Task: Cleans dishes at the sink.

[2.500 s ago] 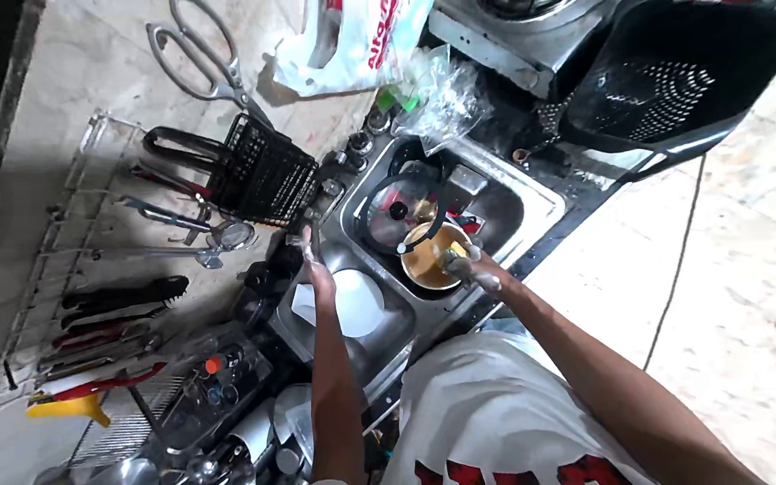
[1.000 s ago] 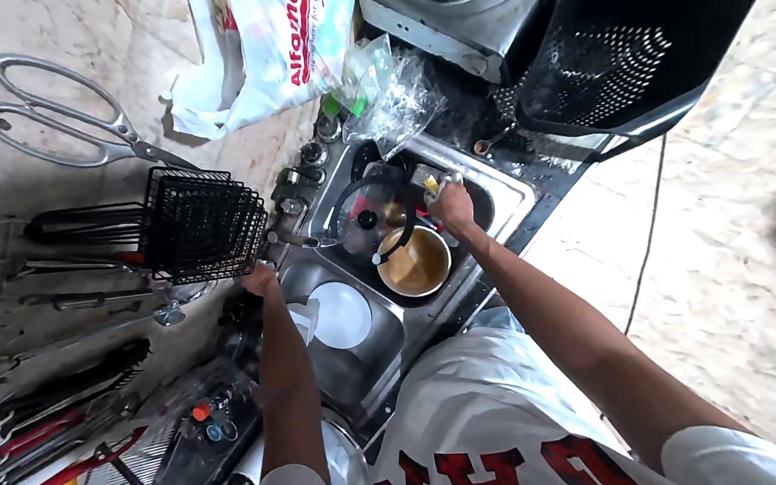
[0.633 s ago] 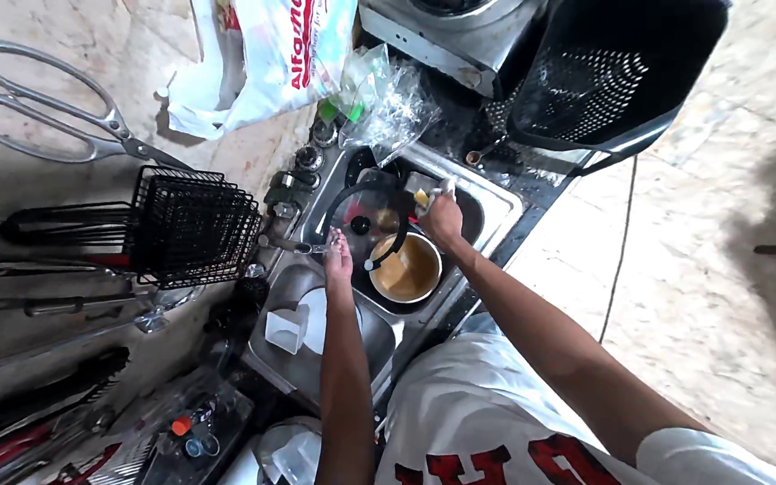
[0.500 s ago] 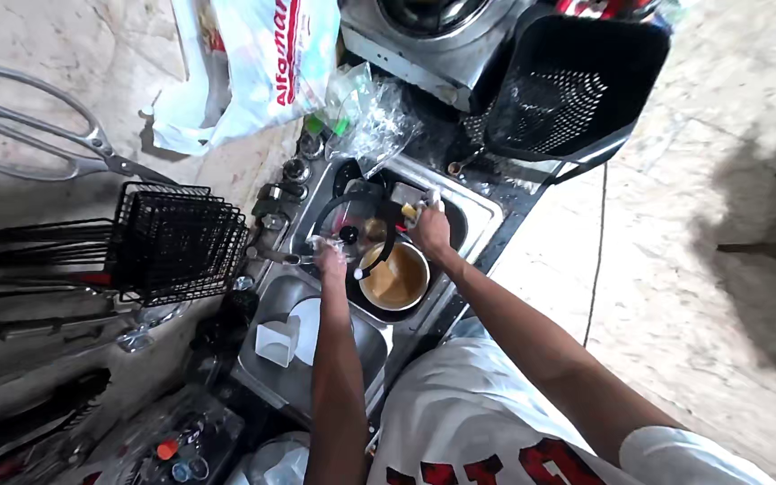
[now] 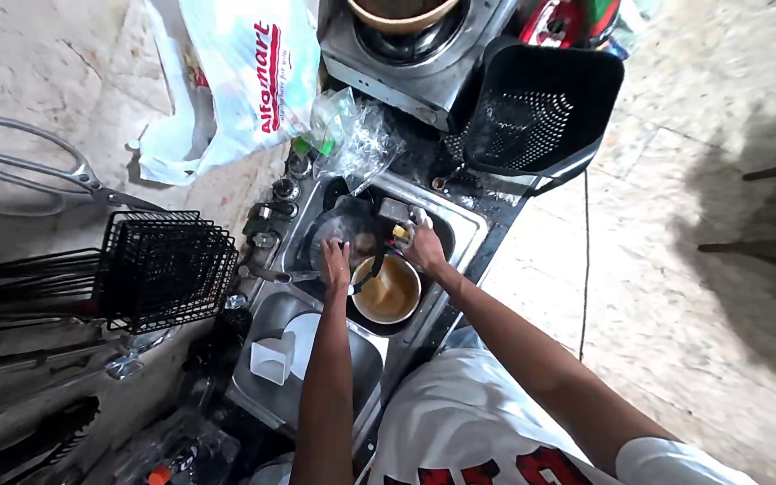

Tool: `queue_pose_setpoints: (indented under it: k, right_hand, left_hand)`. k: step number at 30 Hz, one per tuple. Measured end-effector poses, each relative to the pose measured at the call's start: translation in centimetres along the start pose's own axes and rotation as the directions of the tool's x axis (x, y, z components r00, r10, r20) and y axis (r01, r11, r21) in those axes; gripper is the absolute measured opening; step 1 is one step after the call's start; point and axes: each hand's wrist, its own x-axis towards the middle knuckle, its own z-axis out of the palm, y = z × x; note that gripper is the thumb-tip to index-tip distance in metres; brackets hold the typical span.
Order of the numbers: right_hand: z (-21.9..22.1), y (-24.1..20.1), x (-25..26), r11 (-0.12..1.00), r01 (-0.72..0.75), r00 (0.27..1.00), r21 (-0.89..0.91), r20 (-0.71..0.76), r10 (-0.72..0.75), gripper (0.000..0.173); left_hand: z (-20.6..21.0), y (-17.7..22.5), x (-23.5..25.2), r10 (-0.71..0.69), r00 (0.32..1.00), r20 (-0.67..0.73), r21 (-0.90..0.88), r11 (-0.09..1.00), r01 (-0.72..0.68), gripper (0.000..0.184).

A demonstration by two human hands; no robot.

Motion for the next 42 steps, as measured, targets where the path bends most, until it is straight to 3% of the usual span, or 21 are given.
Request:
queue_pose_setpoints:
  k: [5,12,17,22,26,29,35,37,39,42]
  right_hand:
    - [-0.7,0.9,1.2,0.997,0.062,0.994,-0.04,0.089,-0.058,0.046]
    - [-2.6,0.5,3.4,0.994,0.105,0.978,-0.023,0.184,-0.099,0.047]
    - [-2.7,-0.1,5.4,0.994,-0.077,0.97,0.077,0.236,0.057,0.065]
    - [-6.0,-4.0,5.5,0.947,-0.283,0.879,-0.153,0.354,0.32,0.063]
    - [-6.8,-3.5,4.3,0.934,-0.324,0.848,-0.147,0.394,0.356,0.054]
    - [-8.4,-3.5,3.0,0.926,-0.349,0.863,-0.143,0.337,0.377,0.047]
    - [-14.3,-3.6,-3.2,0.947,-0.31,0.929,-0.079,0.186,0.32,0.052]
    - [-15.8,-4.4,-5.1,0.957,-0.271,0.947,-0.106,0.146,0.285,0.05]
    - [-16.2,-5.6,-6.5,0.975,-0.151,0.975,-0.161,0.14,0.174,0.045]
    - [-12.9,-6.2,-6.4,0.961,0.195,0.974,-0.198,0.155,-0.166,0.038]
  left_hand:
    - [-1.0,-0.7,-1.9,0.061,0.996,-0.069,-0.053,0.996,-0.065,0.031]
    - [-2.1,-0.2,-5.4,0.165,0.985,-0.047,-0.142,0.975,-0.17,0.031]
    - [-0.4,1.0,-6.8,0.216,0.974,-0.072,-0.163,0.961,-0.225,0.029]
    - [0.3,2.6,-7.3,0.186,0.977,-0.107,-0.145,0.969,-0.201,0.028]
    - [0.9,2.7,-7.6,0.208,0.967,-0.149,-0.137,0.964,-0.228,0.027]
    - [0.6,2.9,-7.8,0.201,0.97,-0.136,-0.168,0.96,-0.223,0.027]
    - [0.7,4.0,-8.1,0.184,0.958,-0.22,-0.196,0.954,-0.228,0.022]
    - [0.7,5.2,-8.4,0.164,0.969,-0.184,-0.219,0.954,-0.203,0.025]
    - [0.8,6.3,-9.0,0.14,0.985,-0.103,-0.162,0.974,-0.156,0.031]
    - [2.2,7.1,-9.0,0.111,0.994,-0.009,-0.125,0.986,-0.111,0.038]
